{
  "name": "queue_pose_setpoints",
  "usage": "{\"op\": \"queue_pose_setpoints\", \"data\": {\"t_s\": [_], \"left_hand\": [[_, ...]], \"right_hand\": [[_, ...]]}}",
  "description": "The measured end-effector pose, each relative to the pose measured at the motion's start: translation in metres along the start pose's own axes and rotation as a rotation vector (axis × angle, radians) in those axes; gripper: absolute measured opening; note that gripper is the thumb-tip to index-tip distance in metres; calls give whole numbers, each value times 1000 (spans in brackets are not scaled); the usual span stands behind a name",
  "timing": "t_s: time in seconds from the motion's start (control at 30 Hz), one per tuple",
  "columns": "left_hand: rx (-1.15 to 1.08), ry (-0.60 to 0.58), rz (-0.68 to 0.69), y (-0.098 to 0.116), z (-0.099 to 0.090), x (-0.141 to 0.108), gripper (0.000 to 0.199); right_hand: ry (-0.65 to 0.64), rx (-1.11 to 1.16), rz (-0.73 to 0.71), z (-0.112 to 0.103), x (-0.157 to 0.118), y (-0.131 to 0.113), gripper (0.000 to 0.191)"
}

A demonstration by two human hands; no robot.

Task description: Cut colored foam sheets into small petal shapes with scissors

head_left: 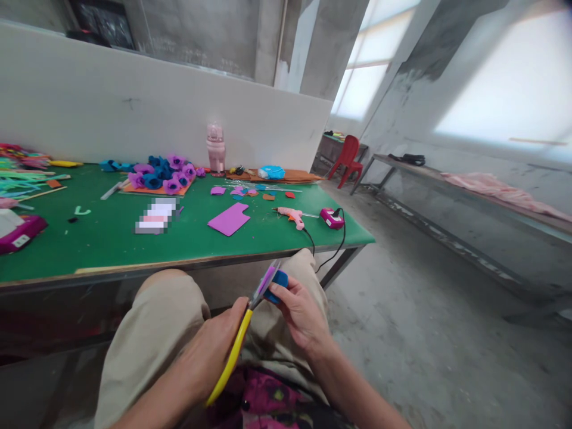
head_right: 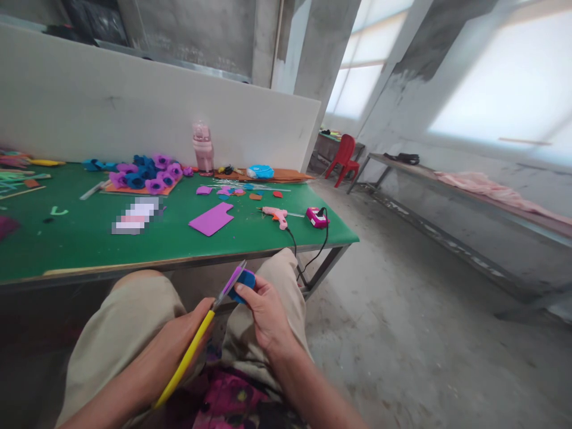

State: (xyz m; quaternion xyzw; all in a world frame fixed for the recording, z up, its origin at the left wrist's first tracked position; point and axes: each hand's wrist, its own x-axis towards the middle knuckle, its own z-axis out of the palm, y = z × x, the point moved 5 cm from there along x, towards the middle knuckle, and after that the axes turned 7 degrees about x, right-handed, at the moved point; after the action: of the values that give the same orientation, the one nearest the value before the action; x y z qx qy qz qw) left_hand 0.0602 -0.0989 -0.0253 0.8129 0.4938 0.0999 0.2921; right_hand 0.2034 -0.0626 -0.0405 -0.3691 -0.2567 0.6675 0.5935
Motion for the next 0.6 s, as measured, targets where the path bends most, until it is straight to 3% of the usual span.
{"op": "queue_pose_setpoints", "data": {"t_s": [0.43,0.6], "left_hand": [[-11,26,4,-16,15,0,18],[-132,85,17,-17,18,0,7]], "right_hand": [[-24,-9,-2,-1,0,2,21],[-28,-28,15,-3,1,3,22]]}}
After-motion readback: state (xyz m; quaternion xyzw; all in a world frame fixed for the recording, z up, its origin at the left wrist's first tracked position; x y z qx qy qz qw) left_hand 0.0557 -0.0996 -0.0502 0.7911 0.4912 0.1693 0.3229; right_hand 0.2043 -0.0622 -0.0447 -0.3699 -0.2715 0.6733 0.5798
